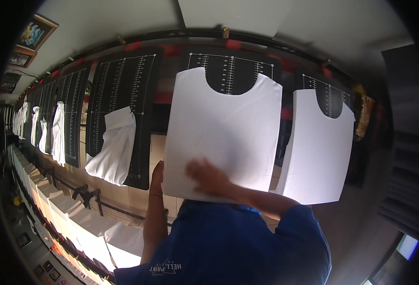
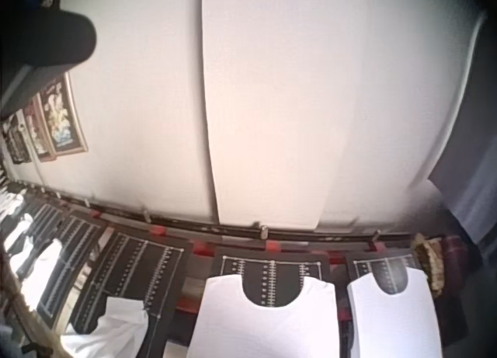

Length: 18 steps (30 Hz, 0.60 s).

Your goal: The person repeatedly picks up white t-shirts, unfolds them, and lays them flat on a black gridded workbench. They smooth the fabric with their hands to remove wrinkles and align the shirts before folding them in half. The folded shirts are then placed in a stack on the side of the workbench.

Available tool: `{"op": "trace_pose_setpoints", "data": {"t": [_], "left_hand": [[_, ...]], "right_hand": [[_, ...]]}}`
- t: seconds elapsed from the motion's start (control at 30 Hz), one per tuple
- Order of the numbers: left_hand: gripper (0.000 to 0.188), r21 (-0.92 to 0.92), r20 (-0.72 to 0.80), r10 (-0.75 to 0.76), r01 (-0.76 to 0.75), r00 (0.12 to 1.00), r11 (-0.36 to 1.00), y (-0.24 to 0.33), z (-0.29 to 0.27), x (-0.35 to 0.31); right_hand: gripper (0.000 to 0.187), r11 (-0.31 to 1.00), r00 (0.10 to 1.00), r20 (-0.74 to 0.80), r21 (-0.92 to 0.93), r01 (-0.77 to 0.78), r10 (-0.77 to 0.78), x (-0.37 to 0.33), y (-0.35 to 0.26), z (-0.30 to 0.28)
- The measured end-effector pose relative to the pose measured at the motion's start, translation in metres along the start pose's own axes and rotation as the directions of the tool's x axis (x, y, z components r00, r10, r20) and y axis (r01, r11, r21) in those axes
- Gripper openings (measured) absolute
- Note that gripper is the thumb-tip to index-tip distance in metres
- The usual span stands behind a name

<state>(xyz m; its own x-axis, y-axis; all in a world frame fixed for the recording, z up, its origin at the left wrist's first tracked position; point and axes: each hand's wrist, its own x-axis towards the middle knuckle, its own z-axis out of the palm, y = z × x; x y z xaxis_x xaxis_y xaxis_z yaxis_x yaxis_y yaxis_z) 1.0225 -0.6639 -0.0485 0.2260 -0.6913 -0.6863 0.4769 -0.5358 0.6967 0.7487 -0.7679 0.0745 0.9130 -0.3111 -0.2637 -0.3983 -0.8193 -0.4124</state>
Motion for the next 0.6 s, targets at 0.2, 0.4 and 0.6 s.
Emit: {"op": "trace_pose_setpoints", "data": {"t": [0.2,0.4,0.6], "left_hand": [[0.045,-0.063,0.017,-0.134,0.135,0.991,0.989,0.018,0.006,-0.044],[0.035,-0.071,-0.238,-0.067,0.052,0.969,0.996,-0.031,-0.059,-0.085],[0.032,0.077,-0.471,-0.209,0.276,0.857,0.958,-0.096,-0.088,-0.142]], "right_hand": [[0.073,0.983,0.977,-0.132,-0.1,0.155,-0.167,0.078,0.135,-0.071],[0.081,0.861,0.746,-0.57,-0.124,-0.493,0.346,0.193,0.202,-0.134],[0.092,0.911,0.915,-0.15,0.123,0.394,-0.375,0.073,-0.041,0.021]]}}
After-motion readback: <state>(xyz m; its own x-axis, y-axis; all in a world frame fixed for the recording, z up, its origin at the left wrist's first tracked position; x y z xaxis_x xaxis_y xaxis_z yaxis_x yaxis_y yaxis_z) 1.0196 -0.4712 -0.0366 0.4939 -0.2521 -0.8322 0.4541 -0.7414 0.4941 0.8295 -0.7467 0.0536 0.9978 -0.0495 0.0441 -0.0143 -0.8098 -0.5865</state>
